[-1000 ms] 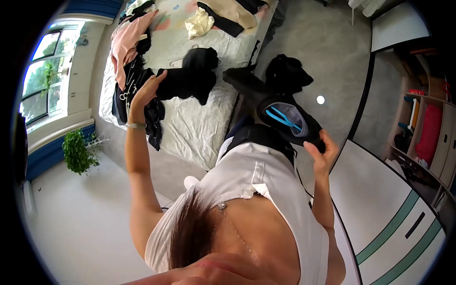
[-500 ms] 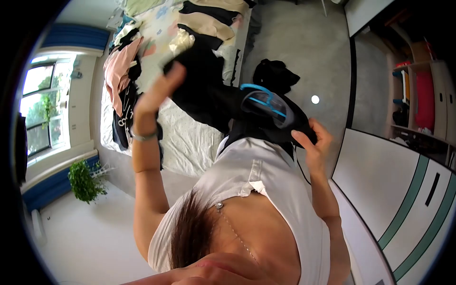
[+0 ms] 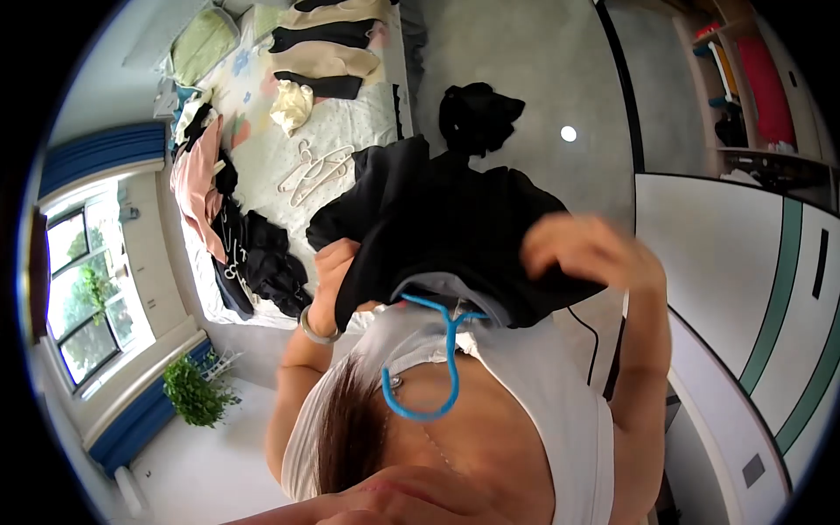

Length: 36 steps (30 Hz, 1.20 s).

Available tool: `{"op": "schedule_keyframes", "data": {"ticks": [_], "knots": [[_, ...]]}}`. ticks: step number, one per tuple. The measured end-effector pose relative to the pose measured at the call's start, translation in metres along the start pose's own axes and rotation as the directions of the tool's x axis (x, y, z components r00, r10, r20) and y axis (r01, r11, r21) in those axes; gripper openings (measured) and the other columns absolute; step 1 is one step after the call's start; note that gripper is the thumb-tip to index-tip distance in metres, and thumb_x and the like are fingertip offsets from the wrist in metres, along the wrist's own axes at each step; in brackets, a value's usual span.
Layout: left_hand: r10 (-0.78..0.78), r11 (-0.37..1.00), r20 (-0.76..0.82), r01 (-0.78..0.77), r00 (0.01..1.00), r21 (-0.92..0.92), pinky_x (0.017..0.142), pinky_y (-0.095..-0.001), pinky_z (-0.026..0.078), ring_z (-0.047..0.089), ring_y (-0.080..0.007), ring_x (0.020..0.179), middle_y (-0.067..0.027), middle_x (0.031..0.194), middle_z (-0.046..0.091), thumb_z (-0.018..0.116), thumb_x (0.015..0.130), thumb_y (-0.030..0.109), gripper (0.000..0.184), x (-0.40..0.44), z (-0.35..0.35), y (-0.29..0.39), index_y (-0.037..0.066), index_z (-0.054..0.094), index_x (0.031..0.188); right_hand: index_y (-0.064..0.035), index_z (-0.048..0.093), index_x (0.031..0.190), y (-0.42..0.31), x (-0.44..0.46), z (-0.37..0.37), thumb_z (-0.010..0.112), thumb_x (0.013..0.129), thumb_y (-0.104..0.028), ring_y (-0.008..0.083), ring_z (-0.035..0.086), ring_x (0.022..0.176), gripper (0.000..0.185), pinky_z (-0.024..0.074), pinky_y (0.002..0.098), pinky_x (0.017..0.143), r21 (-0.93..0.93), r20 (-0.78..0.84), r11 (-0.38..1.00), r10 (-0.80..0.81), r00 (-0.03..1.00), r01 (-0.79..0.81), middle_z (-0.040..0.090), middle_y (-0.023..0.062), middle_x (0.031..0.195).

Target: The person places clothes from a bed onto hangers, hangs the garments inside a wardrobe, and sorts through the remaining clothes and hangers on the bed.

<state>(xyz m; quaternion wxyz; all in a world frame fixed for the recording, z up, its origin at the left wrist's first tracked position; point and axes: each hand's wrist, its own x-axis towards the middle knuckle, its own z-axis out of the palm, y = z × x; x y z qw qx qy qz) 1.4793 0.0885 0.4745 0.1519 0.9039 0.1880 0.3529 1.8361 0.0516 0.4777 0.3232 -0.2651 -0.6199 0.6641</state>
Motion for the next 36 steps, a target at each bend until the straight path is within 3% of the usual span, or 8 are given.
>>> {"op": "schedule_keyframes", "data": {"ticks": [4,11,16,21,24,28,30,36], "knots": [[0.061,0.998,-0.077,-0.063,0.995,-0.022,0.048,-0.0295,0.046,0.055,-0.0220,0.057,-0.0062,0.070,0.056,0.063,0.044,0.017,0.032,0.009,-0.004,0.007,0.003,0.059,0.073,-0.0015,0.064,0.096,0.049,0.089,-0.014,0.060,0.090,-0.024,0.0334,0.060,0.099,0.023,0.0469,0.0386,0.088,-0.517,-0.015,0.826,0.254,0.967,-0.225,0.065,0.0139,0.098],[-0.006,1.000,-0.100,0.006,0.995,0.007,0.050,-0.0309,0.049,0.057,-0.0252,0.059,-0.0079,0.070,0.056,0.036,0.045,0.004,0.037,-0.011,-0.025,0.028,0.000,0.059,0.074,-0.0043,0.062,0.110,0.212,0.172,0.037,0.059,0.083,-0.006,0.0334,0.062,0.103,0.027,0.0487,0.0416,0.087,-0.568,0.000,0.822,-0.058,0.998,0.048,0.066,0.0137,0.106],[-0.334,0.934,-0.138,0.347,0.933,0.088,0.058,-0.0306,0.049,0.059,-0.0254,0.064,-0.0079,0.072,0.059,0.086,0.045,0.037,0.056,-0.023,-0.046,0.044,-0.002,0.062,0.077,-0.0095,0.064,0.114,0.184,0.191,-0.041,0.050,0.085,0.000,0.0329,0.064,0.093,0.033,0.0505,0.0346,0.081,-0.493,-0.186,0.862,-0.237,0.954,0.118,0.067,0.0162,0.104],[-0.370,0.871,-0.324,0.446,0.871,0.205,0.056,-0.0308,0.046,0.059,-0.0266,0.060,-0.0092,0.070,0.060,0.090,0.052,0.047,0.064,-0.049,-0.049,0.038,-0.004,0.066,0.083,-0.0107,0.061,0.118,0.074,0.196,-0.097,0.048,0.095,-0.012,0.0245,0.067,0.079,0.026,0.0521,0.0349,0.073,-0.895,-0.347,0.446,-0.650,0.676,-0.031,0.069,0.0086,0.086],[-0.276,0.879,-0.496,0.425,0.823,0.216,0.051,-0.0298,0.044,0.056,-0.0274,0.054,-0.0094,0.067,0.061,0.091,0.054,0.043,0.061,-0.061,-0.045,0.027,-0.004,0.066,0.084,-0.0098,0.062,0.114,0.050,0.188,-0.118,0.047,0.099,-0.021,0.0179,0.066,0.077,0.024,0.0518,0.0325,0.070,-0.347,-0.724,0.936,-0.308,0.618,0.059,0.068,0.0042,0.084],[-0.332,0.828,-0.326,0.439,0.885,0.349,0.085,-0.0353,0.049,0.065,-0.0317,0.093,-0.0201,0.108,0.066,0.081,0.069,0.048,0.073,-0.073,-0.063,0.038,-0.011,0.063,0.109,-0.0075,0.055,0.124,0.048,0.178,-0.077,0.073,0.083,-0.033,0.0179,0.057,0.103,0.051,0.0453,0.0332,0.093,-0.616,-0.133,0.786,-0.180,0.975,0.061,0.059,0.0065,0.104],[-0.294,0.845,-0.420,0.439,0.858,0.305,0.074,-0.0330,0.049,0.065,-0.0308,0.076,-0.0154,0.085,0.068,0.080,0.061,0.058,0.076,-0.061,-0.058,0.045,-0.008,0.068,0.095,-0.0088,0.043,0.135,0.112,0.181,-0.050,0.082,0.071,-0.030,0.0292,0.046,0.120,0.078,0.0373,0.0374,0.104,-0.582,0.156,0.777,-0.184,0.971,0.240,0.050,0.0144,0.128],[-0.250,0.882,-0.307,0.347,0.918,0.319,0.058,-0.0328,0.045,0.060,-0.0272,0.062,-0.0116,0.072,0.063,0.077,0.054,0.065,0.075,-0.042,-0.074,0.056,-0.004,0.067,0.082,-0.0024,0.062,0.107,0.199,0.160,0.020,0.065,0.075,0.001,0.0316,0.064,0.096,0.032,0.0498,0.0391,0.083,-0.631,0.319,0.776,0.246,0.915,0.011,0.067,0.0179,0.103]]}}
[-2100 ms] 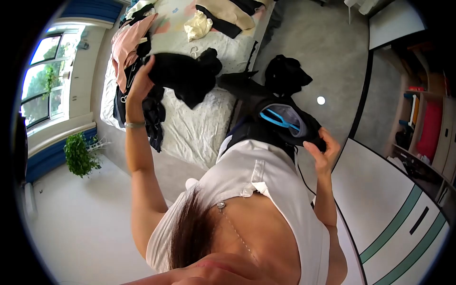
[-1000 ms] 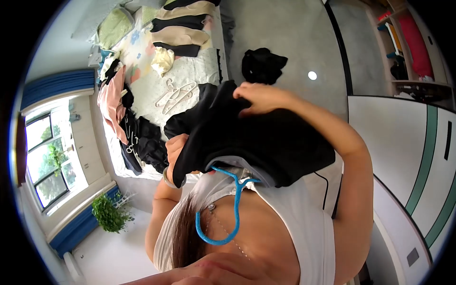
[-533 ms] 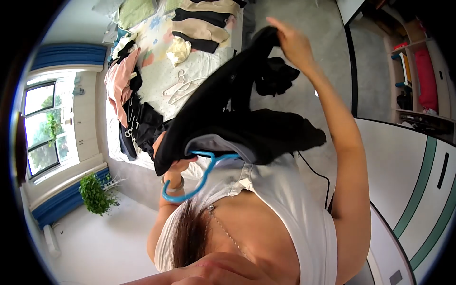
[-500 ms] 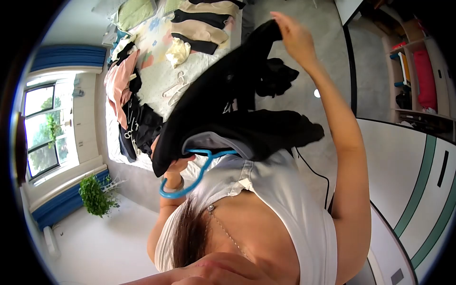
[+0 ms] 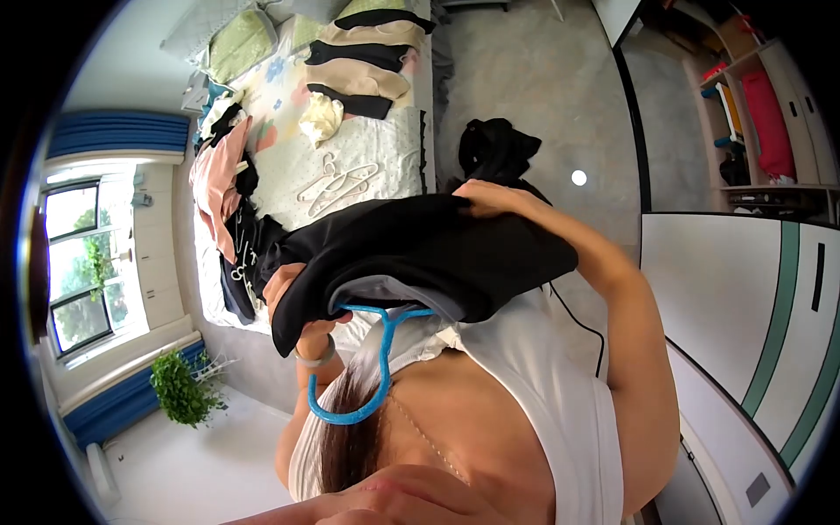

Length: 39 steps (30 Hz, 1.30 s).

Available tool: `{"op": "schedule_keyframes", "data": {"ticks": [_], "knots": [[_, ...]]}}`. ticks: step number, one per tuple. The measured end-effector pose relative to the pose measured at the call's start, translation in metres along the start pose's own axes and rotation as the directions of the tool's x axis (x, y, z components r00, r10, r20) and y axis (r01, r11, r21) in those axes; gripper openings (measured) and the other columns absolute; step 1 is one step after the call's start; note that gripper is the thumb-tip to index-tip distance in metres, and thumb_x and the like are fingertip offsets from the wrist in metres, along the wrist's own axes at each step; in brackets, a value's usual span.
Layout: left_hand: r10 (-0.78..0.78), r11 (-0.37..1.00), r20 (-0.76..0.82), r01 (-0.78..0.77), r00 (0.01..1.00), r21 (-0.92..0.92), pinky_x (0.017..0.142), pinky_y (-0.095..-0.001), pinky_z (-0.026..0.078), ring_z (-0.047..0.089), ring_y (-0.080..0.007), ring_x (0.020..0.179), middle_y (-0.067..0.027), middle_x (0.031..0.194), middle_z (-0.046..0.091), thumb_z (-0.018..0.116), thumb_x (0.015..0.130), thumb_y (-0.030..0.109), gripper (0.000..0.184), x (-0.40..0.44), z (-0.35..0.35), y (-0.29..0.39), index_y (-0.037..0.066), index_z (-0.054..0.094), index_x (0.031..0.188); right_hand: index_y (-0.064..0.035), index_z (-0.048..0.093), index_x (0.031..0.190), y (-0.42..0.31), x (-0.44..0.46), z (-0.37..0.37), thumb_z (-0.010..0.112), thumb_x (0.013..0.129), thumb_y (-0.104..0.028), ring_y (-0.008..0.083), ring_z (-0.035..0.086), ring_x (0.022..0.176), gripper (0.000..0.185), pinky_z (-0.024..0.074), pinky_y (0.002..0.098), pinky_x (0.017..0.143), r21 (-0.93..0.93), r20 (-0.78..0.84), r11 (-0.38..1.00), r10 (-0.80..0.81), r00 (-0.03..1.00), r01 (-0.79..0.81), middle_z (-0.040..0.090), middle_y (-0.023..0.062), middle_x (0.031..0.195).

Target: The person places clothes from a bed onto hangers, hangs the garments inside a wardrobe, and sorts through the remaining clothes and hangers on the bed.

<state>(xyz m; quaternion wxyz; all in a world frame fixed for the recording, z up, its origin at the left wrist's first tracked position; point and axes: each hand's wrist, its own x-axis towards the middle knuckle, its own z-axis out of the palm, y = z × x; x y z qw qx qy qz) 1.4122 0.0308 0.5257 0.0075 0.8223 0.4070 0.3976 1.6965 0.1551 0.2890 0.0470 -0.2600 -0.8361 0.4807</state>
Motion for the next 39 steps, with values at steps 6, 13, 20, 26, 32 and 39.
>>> {"op": "schedule_keyframes", "data": {"ticks": [6,13,20,26,32,39], "knots": [[-0.048,0.999,-0.045,0.047,0.998,-0.016,0.053,-0.0297,0.046,0.060,-0.0251,0.058,-0.0072,0.065,0.061,0.088,0.052,0.051,0.062,-0.012,0.001,-0.014,-0.003,0.067,0.075,-0.0064,0.062,0.120,0.036,-0.021,-0.061,0.054,0.073,0.014,0.0262,0.061,0.110,0.052,0.0487,0.0327,0.093,-0.017,-0.714,0.995,-0.082,0.695,0.100,0.065,0.0126,0.117],[-0.102,0.994,-0.073,0.099,0.992,-0.035,0.066,-0.0331,0.048,0.065,-0.0298,0.070,-0.0155,0.081,0.068,0.080,0.061,0.057,0.075,-0.021,0.000,-0.025,-0.010,0.068,0.093,-0.0042,0.065,0.105,-0.002,-0.040,-0.132,0.060,0.085,0.006,0.0165,0.065,0.095,0.023,0.0503,0.0286,0.085,0.100,-0.895,0.995,0.097,0.435,-0.015,0.069,0.0072,0.094],[-0.154,0.982,-0.259,0.176,0.953,0.066,0.051,-0.0329,0.044,0.055,-0.0289,0.053,-0.0120,0.065,0.059,0.090,0.053,0.032,0.052,-0.056,0.011,-0.071,-0.004,0.068,0.084,-0.0023,0.065,0.094,-0.012,-0.080,-0.179,0.055,0.084,-0.002,0.0073,0.061,0.083,0.014,0.0465,0.0202,0.077,0.621,-0.672,0.723,0.295,0.679,0.301,0.066,0.0000,0.090],[-0.076,0.957,-0.508,0.206,0.858,0.205,0.059,-0.0319,0.048,0.064,-0.0306,0.063,-0.0144,0.081,0.068,0.088,0.066,0.012,0.043,-0.009,0.038,-0.064,-0.005,0.066,0.098,-0.0046,0.061,0.099,-0.157,-0.130,-0.186,0.068,0.076,0.001,0.0046,0.056,0.081,0.024,0.0433,0.0183,0.071,0.065,-0.857,0.980,-0.041,0.513,0.186,0.059,-0.0034,0.086],[-0.165,0.966,-0.666,0.256,0.728,0.040,0.073,-0.0311,0.052,0.068,-0.0252,0.074,-0.0127,0.092,0.071,0.085,0.068,0.003,0.038,-0.010,0.053,-0.083,-0.006,0.067,0.101,-0.0060,0.060,0.092,-0.082,-0.103,-0.070,0.067,0.074,-0.001,0.0292,0.067,0.070,0.020,0.0490,0.0333,0.061,-0.007,-0.834,0.971,0.125,0.537,-0.238,0.068,0.0131,0.079],[-0.248,0.968,-0.613,0.215,0.750,-0.129,0.083,-0.0314,0.051,0.067,-0.0243,0.085,-0.0143,0.099,0.070,0.079,0.072,-0.002,0.036,0.006,0.067,-0.081,-0.009,0.065,0.105,-0.0005,0.065,0.092,-0.144,-0.086,-0.050,0.075,0.075,-0.011,0.0206,0.066,0.072,0.022,0.0509,0.0334,0.065,0.184,-0.528,0.981,0.146,0.837,-0.055,0.069,0.0129,0.081]]}}
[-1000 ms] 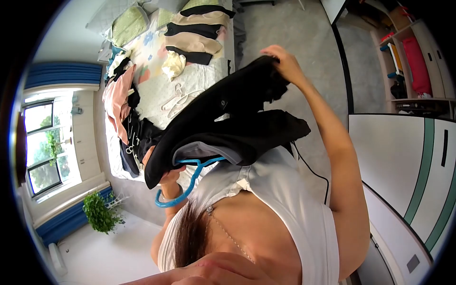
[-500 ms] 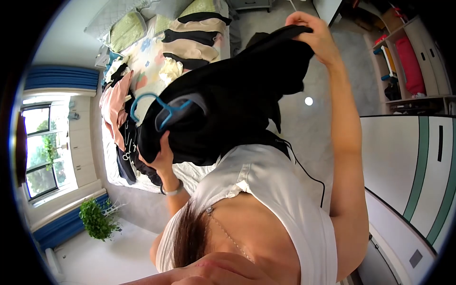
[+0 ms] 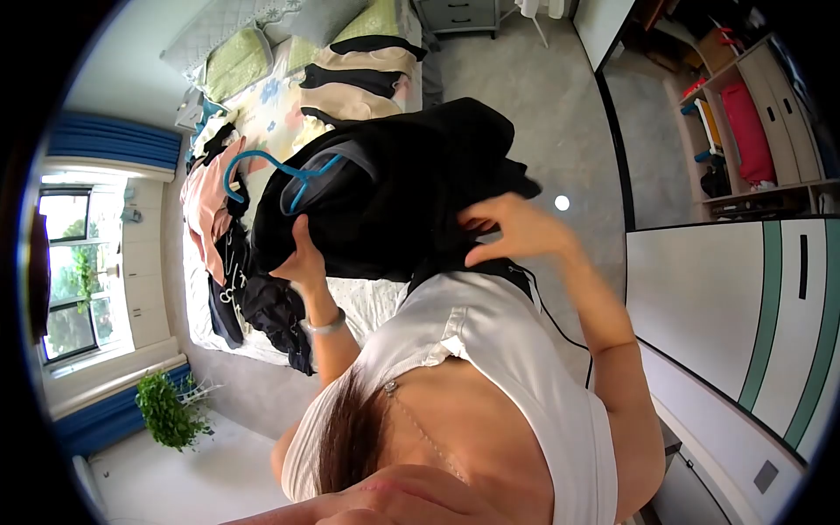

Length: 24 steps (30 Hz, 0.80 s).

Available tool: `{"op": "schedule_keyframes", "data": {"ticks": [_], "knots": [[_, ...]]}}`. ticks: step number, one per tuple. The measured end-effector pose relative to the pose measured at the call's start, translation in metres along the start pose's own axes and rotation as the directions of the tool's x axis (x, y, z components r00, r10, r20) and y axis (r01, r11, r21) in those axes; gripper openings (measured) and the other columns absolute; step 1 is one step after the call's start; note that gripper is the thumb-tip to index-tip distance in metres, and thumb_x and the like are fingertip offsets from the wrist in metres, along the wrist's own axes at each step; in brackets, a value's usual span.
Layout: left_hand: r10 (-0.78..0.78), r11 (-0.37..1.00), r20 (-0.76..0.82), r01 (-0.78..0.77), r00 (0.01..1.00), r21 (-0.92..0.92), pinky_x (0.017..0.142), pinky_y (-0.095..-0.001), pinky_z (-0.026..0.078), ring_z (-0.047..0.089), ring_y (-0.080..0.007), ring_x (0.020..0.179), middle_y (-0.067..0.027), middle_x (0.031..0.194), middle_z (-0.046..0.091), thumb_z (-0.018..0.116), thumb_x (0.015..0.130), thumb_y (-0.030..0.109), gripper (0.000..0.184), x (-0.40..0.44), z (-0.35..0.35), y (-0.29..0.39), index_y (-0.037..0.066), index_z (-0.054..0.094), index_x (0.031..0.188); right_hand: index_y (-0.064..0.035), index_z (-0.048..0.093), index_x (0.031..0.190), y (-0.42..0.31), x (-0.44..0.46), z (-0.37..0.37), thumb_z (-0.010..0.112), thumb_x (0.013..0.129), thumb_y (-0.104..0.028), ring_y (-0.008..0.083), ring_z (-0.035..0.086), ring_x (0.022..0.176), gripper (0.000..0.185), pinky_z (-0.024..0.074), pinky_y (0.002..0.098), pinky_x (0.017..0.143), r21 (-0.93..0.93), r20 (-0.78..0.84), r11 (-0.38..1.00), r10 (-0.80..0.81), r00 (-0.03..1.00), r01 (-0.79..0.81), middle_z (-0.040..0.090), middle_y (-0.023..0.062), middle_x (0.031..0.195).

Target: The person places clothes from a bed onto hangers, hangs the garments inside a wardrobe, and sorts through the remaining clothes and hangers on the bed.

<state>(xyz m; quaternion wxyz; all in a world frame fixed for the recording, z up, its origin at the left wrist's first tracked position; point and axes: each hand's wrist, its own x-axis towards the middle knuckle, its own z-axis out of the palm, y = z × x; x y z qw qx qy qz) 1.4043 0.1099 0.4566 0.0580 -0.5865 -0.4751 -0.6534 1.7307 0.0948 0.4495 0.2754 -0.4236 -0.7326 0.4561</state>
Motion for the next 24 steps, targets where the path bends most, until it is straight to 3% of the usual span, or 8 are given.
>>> {"op": "schedule_keyframes", "data": {"ticks": [3,7,10,14,17,19,21,24], "knots": [[-0.014,0.997,0.042,0.018,0.999,-0.079,0.088,-0.0318,0.049,0.067,-0.0248,0.090,-0.0148,0.101,0.070,0.077,0.074,-0.002,0.036,0.006,0.008,0.001,-0.009,0.065,0.106,0.0007,0.068,0.089,-0.023,0.011,-0.058,0.068,0.085,-0.016,0.0174,0.065,0.075,0.017,0.0499,0.0291,0.067,-0.167,-0.062,0.986,-0.031,0.998,0.020,0.071,0.0093,0.085],[0.004,0.970,0.161,0.036,0.987,-0.241,0.090,-0.0312,0.048,0.067,-0.0228,0.093,-0.0149,0.104,0.070,0.083,0.070,0.000,0.043,0.008,0.031,0.000,-0.008,0.065,0.108,0.0000,0.066,0.106,-0.116,0.064,-0.067,0.054,0.098,-0.027,0.0143,0.061,0.096,0.030,0.0454,0.0272,0.089,-0.039,-0.349,0.838,-0.522,0.778,0.544,0.067,0.0072,0.102],[-0.037,0.922,0.280,0.140,0.959,-0.360,0.086,-0.0287,0.050,0.067,-0.0191,0.090,-0.0131,0.103,0.070,0.083,0.069,-0.001,0.046,0.006,0.049,-0.003,-0.007,0.065,0.110,0.0000,0.066,0.106,-0.140,0.098,-0.052,0.051,0.100,-0.033,0.0142,0.059,0.099,0.037,0.0439,0.0279,0.090,0.139,-0.038,0.890,-0.434,0.900,0.435,0.066,0.0061,0.105],[-0.038,0.876,0.408,0.227,0.912,-0.426,0.085,-0.0276,0.049,0.066,-0.0171,0.090,-0.0116,0.103,0.070,0.084,0.069,-0.001,0.051,0.011,0.061,-0.006,-0.006,0.063,0.115,-0.0060,0.052,0.072,-0.136,0.113,-0.038,0.047,0.102,-0.032,0.0086,0.043,0.062,0.040,0.0359,0.0236,0.059,0.486,0.189,0.827,-0.416,0.889,0.283,0.048,-0.0011,0.068],[0.004,0.919,0.530,0.206,0.848,-0.337,0.087,-0.0331,0.047,0.061,-0.0245,0.098,-0.0119,0.111,0.063,0.075,0.076,0.001,0.034,0.015,0.063,-0.024,0.000,0.065,0.109,-0.0114,0.037,0.063,-0.126,0.113,-0.039,0.050,0.101,-0.030,0.0093,0.029,0.055,0.044,0.0259,0.0260,0.052,0.624,-0.070,0.756,-0.196,0.978,0.197,0.028,-0.0043,0.060],[0.276,0.959,0.476,-0.274,0.835,-0.076,0.082,-0.0385,0.048,0.060,-0.0321,0.093,-0.0132,0.110,0.060,0.064,0.074,-0.007,0.039,0.047,0.059,-0.029,0.008,0.064,0.110,-0.0099,0.045,0.062,-0.111,0.113,-0.053,0.055,0.098,-0.028,0.0061,0.030,0.053,0.042,0.0236,0.0245,0.050,0.711,-0.088,0.670,-0.218,0.972,0.215,0.034,-0.0056,0.058],[0.038,0.995,0.566,-0.082,0.824,0.052,0.077,-0.0380,0.050,0.062,-0.0332,0.091,-0.0119,0.107,0.063,0.061,0.074,-0.008,0.043,0.042,0.053,-0.053,0.010,0.063,0.113,-0.0106,0.042,0.061,-0.108,0.106,-0.055,0.055,0.098,-0.028,0.0071,0.028,0.053,0.043,0.0233,0.0253,0.051,0.681,-0.159,0.694,-0.170,0.973,0.232,0.031,-0.0054,0.058],[-0.035,0.988,0.455,-0.037,0.890,0.149,0.074,-0.0375,0.052,0.066,-0.0349,0.089,-0.0145,0.103,0.067,0.061,0.083,-0.001,0.034,0.016,0.059,-0.068,0.009,0.062,0.115,-0.0114,0.038,0.060,-0.099,0.099,-0.067,0.054,0.098,-0.029,0.0088,0.024,0.053,0.045,0.0230,0.0266,0.052,0.648,-0.327,0.707,-0.081,0.942,0.285,0.027,-0.0048,0.057]]}}
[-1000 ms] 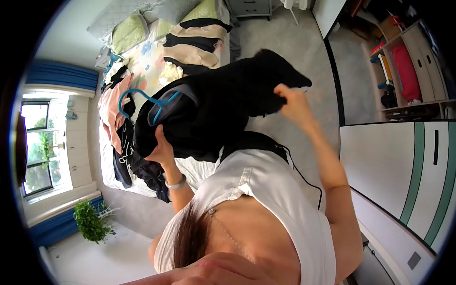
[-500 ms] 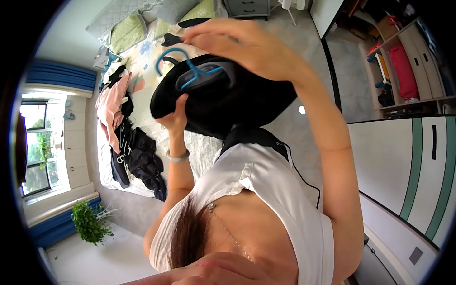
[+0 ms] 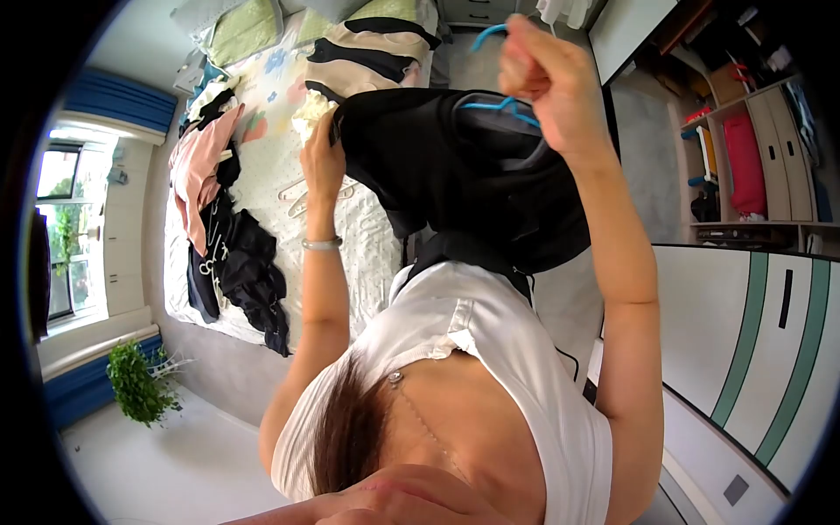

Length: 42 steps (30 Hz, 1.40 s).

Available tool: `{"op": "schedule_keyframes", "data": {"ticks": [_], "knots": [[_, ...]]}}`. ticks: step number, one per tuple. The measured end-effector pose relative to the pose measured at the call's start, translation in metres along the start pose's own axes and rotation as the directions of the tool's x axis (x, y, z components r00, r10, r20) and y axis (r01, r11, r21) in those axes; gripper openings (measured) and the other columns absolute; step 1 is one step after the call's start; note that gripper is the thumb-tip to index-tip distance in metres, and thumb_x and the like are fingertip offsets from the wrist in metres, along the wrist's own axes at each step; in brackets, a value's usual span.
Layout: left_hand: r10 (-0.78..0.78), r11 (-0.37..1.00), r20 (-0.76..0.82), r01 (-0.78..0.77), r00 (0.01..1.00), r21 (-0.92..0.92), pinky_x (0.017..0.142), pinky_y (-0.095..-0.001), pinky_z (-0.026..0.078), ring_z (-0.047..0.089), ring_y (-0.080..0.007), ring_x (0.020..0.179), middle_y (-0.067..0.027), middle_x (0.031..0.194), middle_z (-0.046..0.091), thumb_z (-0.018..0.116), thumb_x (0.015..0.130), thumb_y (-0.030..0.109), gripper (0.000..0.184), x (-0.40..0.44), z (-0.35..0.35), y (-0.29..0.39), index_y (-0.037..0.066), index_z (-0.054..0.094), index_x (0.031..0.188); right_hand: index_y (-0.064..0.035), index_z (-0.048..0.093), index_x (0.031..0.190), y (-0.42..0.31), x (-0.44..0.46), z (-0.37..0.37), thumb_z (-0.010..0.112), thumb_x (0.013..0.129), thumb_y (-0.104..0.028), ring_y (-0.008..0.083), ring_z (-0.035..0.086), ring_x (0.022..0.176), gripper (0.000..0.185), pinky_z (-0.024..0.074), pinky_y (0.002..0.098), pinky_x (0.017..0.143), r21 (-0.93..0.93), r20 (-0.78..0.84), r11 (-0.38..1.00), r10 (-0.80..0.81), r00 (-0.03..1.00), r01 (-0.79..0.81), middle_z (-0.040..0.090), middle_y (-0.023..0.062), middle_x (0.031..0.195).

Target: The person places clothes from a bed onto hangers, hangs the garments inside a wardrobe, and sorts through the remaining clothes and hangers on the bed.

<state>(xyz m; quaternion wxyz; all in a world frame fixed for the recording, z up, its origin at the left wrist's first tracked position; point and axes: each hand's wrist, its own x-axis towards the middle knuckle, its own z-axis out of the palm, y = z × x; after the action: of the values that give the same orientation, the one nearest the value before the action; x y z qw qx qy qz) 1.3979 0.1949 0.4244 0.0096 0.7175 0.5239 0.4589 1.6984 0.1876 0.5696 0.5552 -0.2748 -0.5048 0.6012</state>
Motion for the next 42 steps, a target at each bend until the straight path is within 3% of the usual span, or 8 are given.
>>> {"op": "schedule_keyframes", "data": {"ticks": [9,14,18,22,30,32,35,42], "knots": [[0.147,0.884,0.230,-0.024,0.962,-0.467,0.072,-0.0400,0.055,0.066,-0.0360,0.085,-0.0177,0.111,0.064,0.062,0.064,-0.010,0.061,-0.072,0.071,0.121,0.003,0.052,0.124,-0.0093,0.036,0.062,0.000,-0.013,0.005,0.049,0.100,-0.026,0.0104,0.020,0.054,0.043,0.0214,0.0281,0.053,-0.023,-0.141,0.993,-0.114,0.983,0.112,0.023,-0.0042,0.058],[0.272,0.896,0.369,-0.094,0.889,-0.434,0.069,-0.0383,0.053,0.064,-0.0321,0.080,-0.0138,0.108,0.064,0.066,0.083,0.007,0.043,-0.109,0.108,0.083,0.000,0.049,0.122,-0.0117,0.033,0.061,-0.027,-0.015,-0.020,0.045,0.102,-0.027,0.0099,0.017,0.054,0.045,0.0167,0.0287,0.053,0.051,-0.081,0.988,-0.139,0.987,0.144,0.020,-0.0044,0.059],[0.477,0.788,0.078,-0.387,0.875,-0.479,0.068,-0.0353,0.052,0.063,-0.0265,0.073,-0.0089,0.083,0.066,0.074,0.080,0.020,0.019,-0.075,0.075,0.082,0.003,0.066,0.076,-0.0133,0.030,0.061,-0.050,-0.015,-0.039,0.043,0.102,-0.027,0.0094,0.016,0.054,0.045,0.0177,0.0281,0.053,0.021,0.048,0.982,-0.186,0.981,0.185,0.019,-0.0042,0.059],[0.306,0.941,-0.120,-0.319,0.944,-0.112,0.096,-0.0426,0.038,0.049,-0.0307,0.112,-0.0093,0.123,0.054,0.075,0.077,0.021,0.041,0.024,0.046,0.114,0.009,0.061,0.114,-0.0137,0.031,0.062,-0.063,-0.018,-0.055,0.040,0.104,-0.027,0.0097,0.019,0.057,0.044,0.0198,0.0272,0.055,-0.001,0.174,0.985,-0.171,0.970,0.174,0.021,-0.0031,0.061],[0.492,0.794,-0.061,-0.476,0.869,-0.378,0.062,-0.0340,0.048,0.061,-0.0315,0.070,-0.0131,0.078,0.061,0.073,0.078,0.008,0.017,0.073,0.096,0.147,0.003,0.064,0.091,-0.0071,0.048,0.068,-0.097,-0.055,-0.085,0.040,0.104,-0.038,0.0126,0.036,0.052,0.048,0.0313,0.0267,0.054,-0.121,0.075,0.958,-0.254,0.964,0.262,0.039,-0.0021,0.054],[0.452,0.817,-0.046,-0.434,0.891,-0.379,0.064,-0.0320,0.049,0.062,-0.0320,0.071,-0.0145,0.080,0.062,0.073,0.077,0.005,0.019,0.074,0.104,0.159,0.002,0.065,0.093,0.0019,0.059,0.116,-0.118,-0.091,-0.103,0.039,0.101,-0.041,0.0224,0.058,0.108,0.050,0.0405,0.0317,0.096,-0.573,0.099,0.779,-0.241,0.965,0.253,0.061,0.0157,0.114],[0.441,0.822,-0.052,-0.427,0.896,-0.377,0.066,-0.0309,0.049,0.063,-0.0315,0.072,-0.0154,0.082,0.063,0.071,0.078,0.004,0.018,0.079,0.125,0.175,0.001,0.065,0.095,0.0004,0.044,0.141,-0.119,-0.158,-0.204,0.050,0.097,-0.029,0.0262,0.036,0.138,0.053,0.0328,0.0322,0.107,-0.892,0.048,0.445,-0.082,0.995,0.079,0.042,0.0162,0.147],[0.507,0.691,-0.104,-0.476,0.856,-0.544,0.057,-0.0329,0.043,0.055,-0.0305,0.062,-0.0116,0.070,0.054,0.073,0.077,0.011,0.015,0.104,0.199,0.242,0.004,0.063,0.087,0.0021,0.056,0.088,-0.126,-0.225,-0.233,0.070,0.081,-0.019,0.0217,0.049,0.077,0.026,0.0388,0.0323,0.073,-0.964,-0.249,0.148,-0.220,0.943,-0.220,0.051,0.0102,0.080]]}}
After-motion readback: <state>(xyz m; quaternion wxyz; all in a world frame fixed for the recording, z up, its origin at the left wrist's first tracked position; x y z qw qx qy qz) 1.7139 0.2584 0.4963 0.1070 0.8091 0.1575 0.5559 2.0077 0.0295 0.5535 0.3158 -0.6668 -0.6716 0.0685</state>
